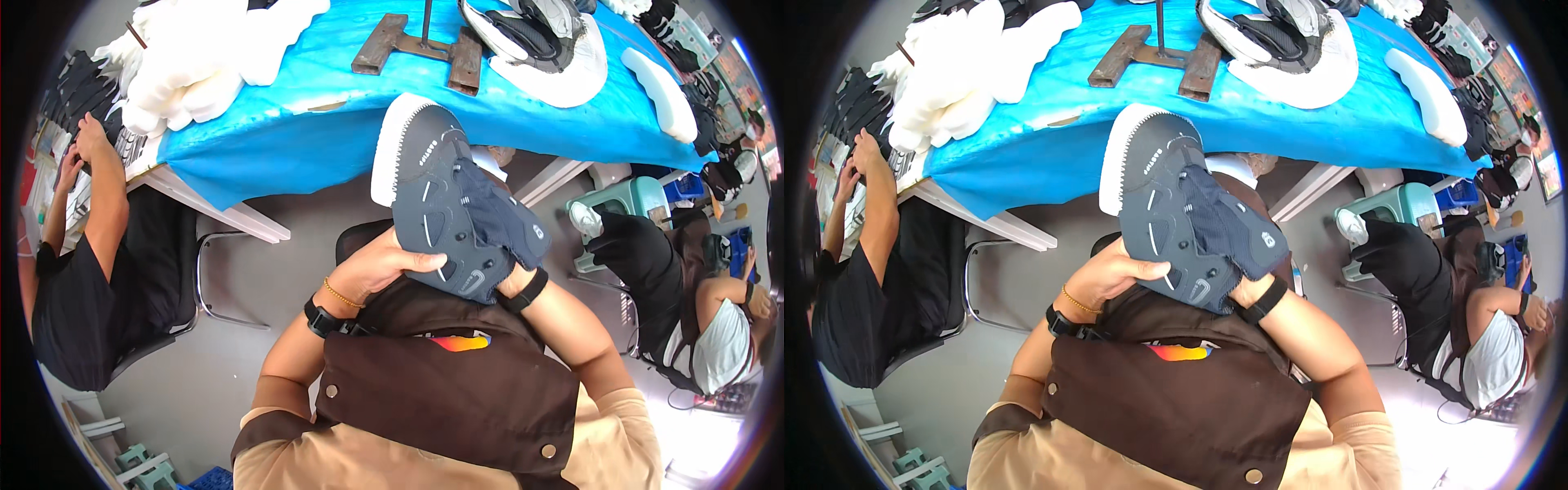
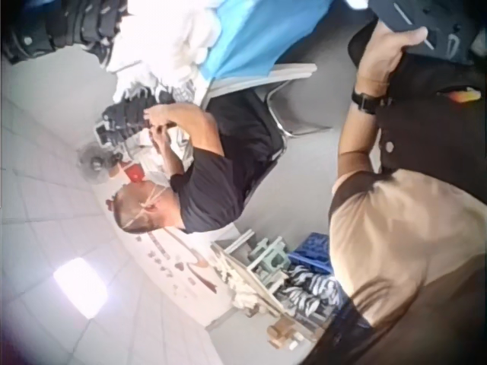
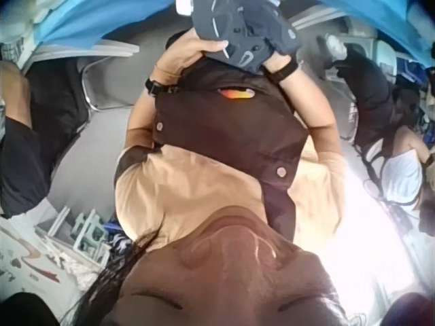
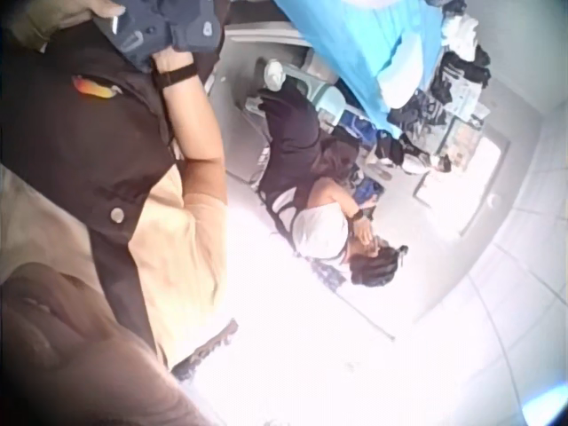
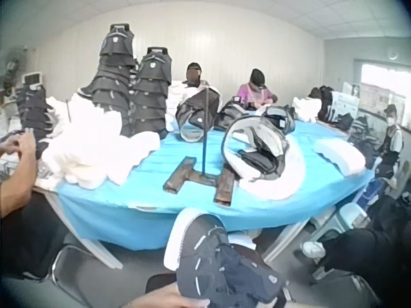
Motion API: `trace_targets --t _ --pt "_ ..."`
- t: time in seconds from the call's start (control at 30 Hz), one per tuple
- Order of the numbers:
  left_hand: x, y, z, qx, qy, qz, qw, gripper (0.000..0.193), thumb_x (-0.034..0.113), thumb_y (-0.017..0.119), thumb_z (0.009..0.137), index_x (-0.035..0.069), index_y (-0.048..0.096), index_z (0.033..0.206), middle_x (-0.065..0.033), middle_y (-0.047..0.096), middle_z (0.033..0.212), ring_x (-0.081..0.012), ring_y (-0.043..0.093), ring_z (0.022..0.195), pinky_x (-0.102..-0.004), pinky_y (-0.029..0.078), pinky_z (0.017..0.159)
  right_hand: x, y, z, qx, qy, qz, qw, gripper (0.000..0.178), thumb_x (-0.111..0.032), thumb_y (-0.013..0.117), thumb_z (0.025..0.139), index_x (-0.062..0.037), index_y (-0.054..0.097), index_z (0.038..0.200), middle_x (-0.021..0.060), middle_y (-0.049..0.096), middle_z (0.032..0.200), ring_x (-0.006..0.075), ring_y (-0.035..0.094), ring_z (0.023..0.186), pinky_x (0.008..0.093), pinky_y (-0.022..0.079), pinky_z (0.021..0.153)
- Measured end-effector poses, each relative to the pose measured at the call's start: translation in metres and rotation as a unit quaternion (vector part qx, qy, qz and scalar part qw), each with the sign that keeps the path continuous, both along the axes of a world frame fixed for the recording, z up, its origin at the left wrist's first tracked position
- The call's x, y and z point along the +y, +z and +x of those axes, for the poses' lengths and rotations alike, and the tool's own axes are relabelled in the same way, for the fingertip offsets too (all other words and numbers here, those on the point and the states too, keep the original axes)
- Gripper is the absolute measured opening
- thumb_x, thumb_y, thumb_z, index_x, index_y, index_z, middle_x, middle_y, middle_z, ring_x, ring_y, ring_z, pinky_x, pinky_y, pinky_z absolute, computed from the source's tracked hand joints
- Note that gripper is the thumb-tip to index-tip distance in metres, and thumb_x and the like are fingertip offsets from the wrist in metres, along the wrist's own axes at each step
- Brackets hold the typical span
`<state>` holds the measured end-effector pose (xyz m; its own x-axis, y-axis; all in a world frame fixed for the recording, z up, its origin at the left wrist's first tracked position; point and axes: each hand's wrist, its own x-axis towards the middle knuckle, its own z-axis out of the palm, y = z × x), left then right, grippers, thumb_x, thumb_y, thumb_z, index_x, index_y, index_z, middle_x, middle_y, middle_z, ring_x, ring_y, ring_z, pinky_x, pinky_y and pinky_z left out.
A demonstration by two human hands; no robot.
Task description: The recorder is assembling shoe components by inserting white foam padding into the interior of shoe uppers and checking the assembly.
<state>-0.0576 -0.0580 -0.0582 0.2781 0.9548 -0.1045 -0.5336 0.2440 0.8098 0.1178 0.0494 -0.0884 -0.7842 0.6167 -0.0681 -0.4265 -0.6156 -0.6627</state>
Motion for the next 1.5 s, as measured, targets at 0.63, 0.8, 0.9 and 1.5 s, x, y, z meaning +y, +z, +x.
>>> trace_targets --t 0.63,0.8,0.9,1.5 --pt "-0.026 0.050 -0.015 0.130 -0.129 0.040 0.982 0.066 0.019 0.083 0.080 0.002 0.053 0.136 -0.0065 0.060 0.128 -0.0175 0.056 0.114 -0.0333 0.044 0.100 -0.020 0.041 0.000 -0.062 0.032 0.071 0.995 0.044 -0.025 0.058 0.101 0.0001 0.053 0.136 0.0103 0.056 0.139 0.0180 0.059 0.118 0.0308 0.051 0.097" --pt "-0.017 0.077 -0.006 0.324 -0.188 0.232 0.898 0.060 0.027 0.086 0.078 0.002 0.061 0.126 -0.0091 0.063 0.122 -0.0196 0.059 0.109 -0.0346 0.048 0.095 -0.028 0.058 0.013 -0.097 0.046 0.105 0.989 0.044 -0.025 0.058 0.101 0.0001 0.053 0.136 0.0103 0.056 0.139 0.0181 0.059 0.119 0.0309 0.050 0.098" --pt "-0.005 0.079 -0.006 0.264 -0.273 0.239 0.894 0.065 0.026 0.086 0.078 0.000 0.058 0.130 -0.0094 0.063 0.126 -0.0206 0.059 0.112 -0.0343 0.047 0.098 -0.024 0.070 0.021 -0.117 0.054 0.135 0.982 0.044 -0.025 0.058 0.101 0.0001 0.053 0.137 0.0103 0.056 0.139 0.0183 0.059 0.119 0.0310 0.050 0.099" --pt "-0.017 0.045 -0.004 0.077 -0.232 0.062 0.968 0.064 0.010 0.086 0.076 -0.001 0.057 0.132 -0.0072 0.063 0.126 -0.0172 0.057 0.117 -0.0320 0.044 0.101 -0.009 0.068 0.012 -0.133 0.059 0.139 0.980 0.043 -0.024 0.056 0.102 0.0000 0.052 0.138 0.0105 0.055 0.140 0.0189 0.058 0.121 0.0316 0.048 0.101"
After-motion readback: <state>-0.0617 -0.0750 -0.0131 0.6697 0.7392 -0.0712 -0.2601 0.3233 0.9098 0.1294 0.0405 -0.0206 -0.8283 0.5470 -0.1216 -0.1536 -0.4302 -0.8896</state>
